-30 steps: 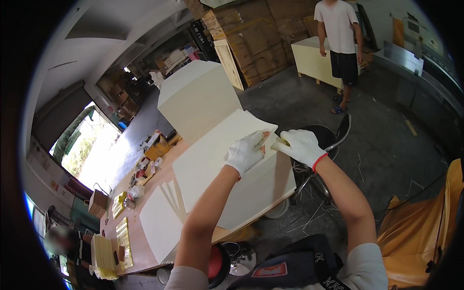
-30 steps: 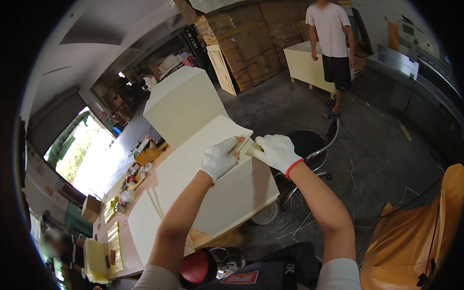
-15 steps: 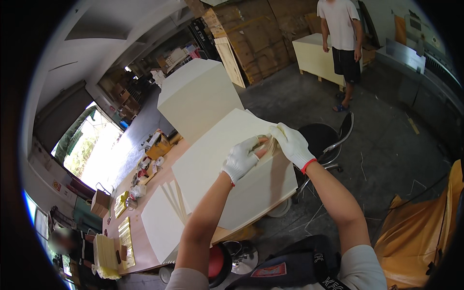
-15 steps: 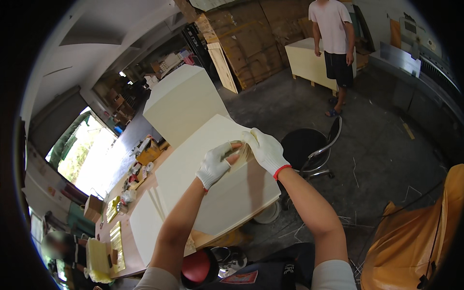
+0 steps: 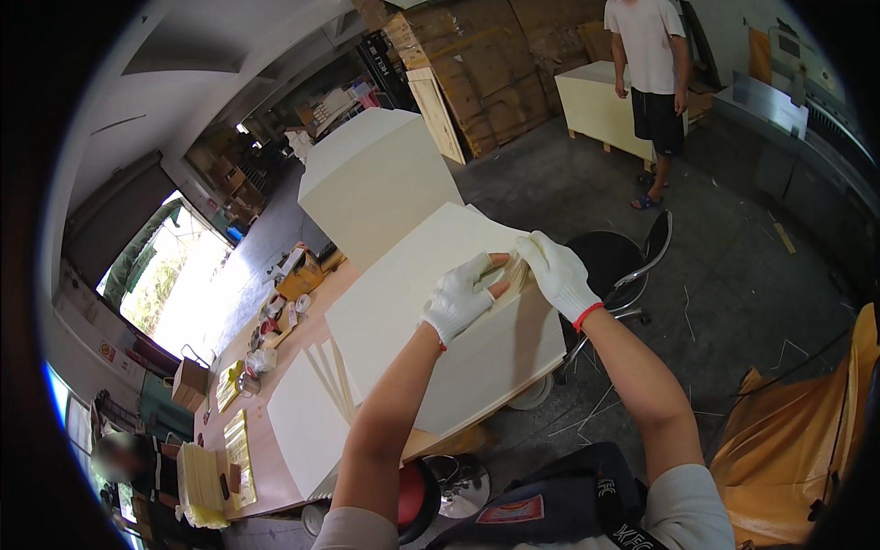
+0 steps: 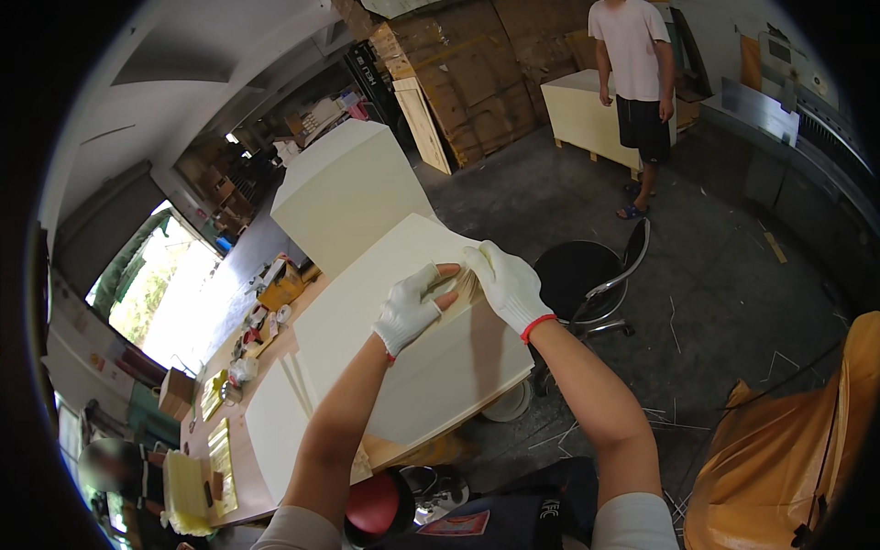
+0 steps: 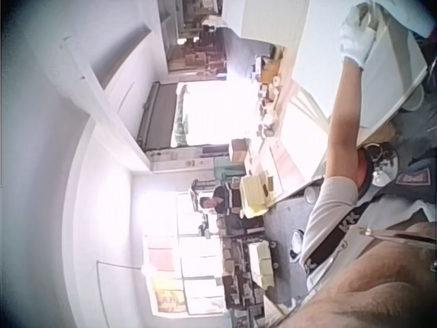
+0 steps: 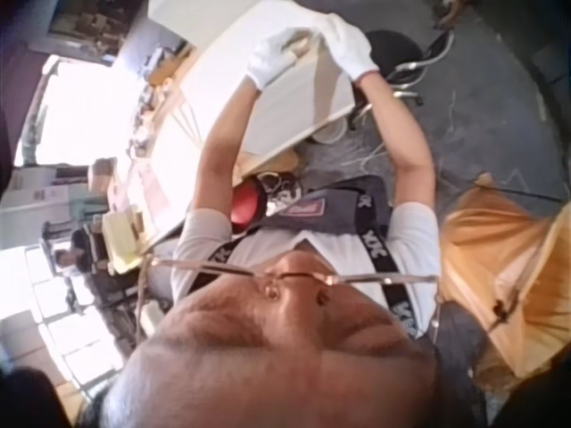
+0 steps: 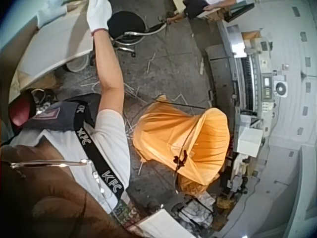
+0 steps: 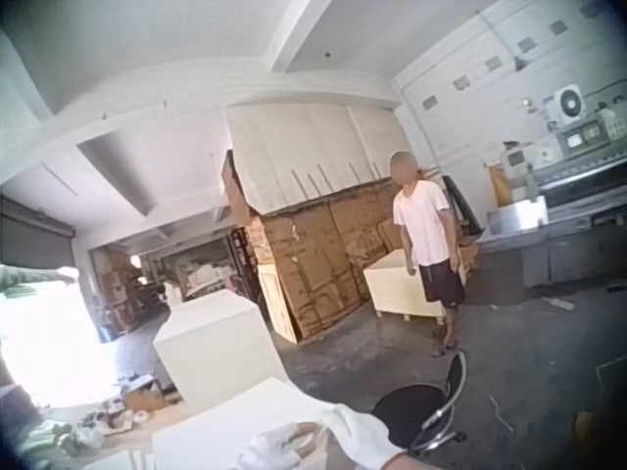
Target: The person stacks white paper sheets on a table, repeatedly picking up a small batch, aligning the edges, and placing them back down. The person then picks up a yellow envelope and places it on the table.
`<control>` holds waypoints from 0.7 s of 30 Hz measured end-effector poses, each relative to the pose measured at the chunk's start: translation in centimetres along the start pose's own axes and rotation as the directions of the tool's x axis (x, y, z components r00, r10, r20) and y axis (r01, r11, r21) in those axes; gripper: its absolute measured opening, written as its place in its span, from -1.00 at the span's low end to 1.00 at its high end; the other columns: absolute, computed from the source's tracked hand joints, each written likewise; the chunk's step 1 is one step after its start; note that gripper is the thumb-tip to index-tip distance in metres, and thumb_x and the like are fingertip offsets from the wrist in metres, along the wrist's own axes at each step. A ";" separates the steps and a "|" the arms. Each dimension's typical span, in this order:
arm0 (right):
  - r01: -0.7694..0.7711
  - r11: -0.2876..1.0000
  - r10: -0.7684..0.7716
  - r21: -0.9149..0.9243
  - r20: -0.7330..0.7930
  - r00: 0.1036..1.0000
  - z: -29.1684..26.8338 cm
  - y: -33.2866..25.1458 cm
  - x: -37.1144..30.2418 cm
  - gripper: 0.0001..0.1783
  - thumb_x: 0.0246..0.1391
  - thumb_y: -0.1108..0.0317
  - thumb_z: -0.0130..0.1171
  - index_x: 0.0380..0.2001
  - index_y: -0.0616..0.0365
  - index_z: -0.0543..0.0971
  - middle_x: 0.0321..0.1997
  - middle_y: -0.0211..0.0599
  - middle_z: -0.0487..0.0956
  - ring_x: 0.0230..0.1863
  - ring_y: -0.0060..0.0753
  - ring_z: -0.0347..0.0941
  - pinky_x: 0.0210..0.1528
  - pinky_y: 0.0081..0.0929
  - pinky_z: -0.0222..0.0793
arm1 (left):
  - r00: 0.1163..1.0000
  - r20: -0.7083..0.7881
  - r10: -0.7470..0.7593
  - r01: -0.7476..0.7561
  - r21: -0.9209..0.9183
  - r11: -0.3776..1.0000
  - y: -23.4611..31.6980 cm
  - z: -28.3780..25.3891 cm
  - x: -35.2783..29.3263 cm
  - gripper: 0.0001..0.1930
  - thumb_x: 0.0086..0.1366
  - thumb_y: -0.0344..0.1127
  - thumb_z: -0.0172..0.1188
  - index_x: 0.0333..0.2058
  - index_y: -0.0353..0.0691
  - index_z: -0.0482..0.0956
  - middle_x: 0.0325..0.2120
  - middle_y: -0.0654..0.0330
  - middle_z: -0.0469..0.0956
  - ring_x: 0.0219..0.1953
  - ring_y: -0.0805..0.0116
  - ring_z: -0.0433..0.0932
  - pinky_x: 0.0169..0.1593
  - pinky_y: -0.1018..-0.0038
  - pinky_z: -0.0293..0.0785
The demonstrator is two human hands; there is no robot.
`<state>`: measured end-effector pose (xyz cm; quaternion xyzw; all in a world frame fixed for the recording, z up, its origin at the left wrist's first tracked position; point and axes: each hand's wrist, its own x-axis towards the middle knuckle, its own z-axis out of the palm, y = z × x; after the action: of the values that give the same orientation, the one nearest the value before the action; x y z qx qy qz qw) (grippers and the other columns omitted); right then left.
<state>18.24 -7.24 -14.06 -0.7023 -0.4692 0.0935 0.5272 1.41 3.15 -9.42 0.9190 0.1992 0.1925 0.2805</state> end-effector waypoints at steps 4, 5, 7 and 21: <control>0.013 1.000 -0.013 -0.020 -0.013 1.000 0.1 0.0 0.0 -0.43 0.38 -0.21 -0.23 -0.16 0.04 0.55 -0.35 0.04 0.63 -0.24 0.18 0.57 -0.21 -0.01 0.38 | 0.997 -0.045 -0.056 0.051 -0.101 0.994 0.4 0.2 -0.1 -0.58 0.34 -0.27 0.23 0.16 -0.14 0.55 -0.16 0.04 0.67 -0.16 0.24 0.63 0.02 0.37 0.51; 0.017 0.999 -0.018 -0.033 -0.020 1.000 0.2 0.1 0.0 -0.43 0.38 -0.21 -0.23 -0.17 0.04 0.54 -0.35 0.04 0.63 -0.24 0.18 0.56 -0.22 0.00 0.38 | 0.999 -0.028 -0.030 0.029 -0.035 0.999 0.1 0.3 0.0 -0.60 0.34 -0.28 0.23 0.14 -0.13 0.56 -0.19 0.05 0.67 -0.19 0.25 0.62 -0.01 0.38 0.51; 0.029 0.999 -0.030 -0.033 -0.022 0.999 0.3 0.4 0.2 -0.44 0.39 -0.20 -0.23 -0.19 0.06 0.53 -0.37 0.04 0.62 -0.26 0.18 0.56 -0.23 0.00 0.37 | 1.000 0.006 0.018 -0.018 0.098 0.995 -0.1 0.1 0.1 -0.64 0.33 -0.30 0.24 0.11 -0.10 0.60 -0.25 0.07 0.67 -0.26 0.29 0.60 -0.07 0.38 0.51; 0.041 0.999 -0.042 -0.027 -0.056 0.998 0.5 0.5 0.0 -0.44 0.39 -0.19 -0.24 -0.18 0.05 0.54 -0.36 0.04 0.62 -0.26 0.20 0.56 -0.24 0.00 0.37 | 1.000 0.011 0.011 -0.012 0.109 0.994 -0.2 0.4 0.1 -0.64 0.31 -0.14 0.29 0.06 0.02 0.64 -0.32 0.08 0.64 -0.31 0.17 0.60 -0.13 0.31 0.51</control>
<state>18.24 -6.95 -14.69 -0.7015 -0.4697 0.0565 0.5330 1.63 3.18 -9.86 0.9351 0.2027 0.1779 0.2300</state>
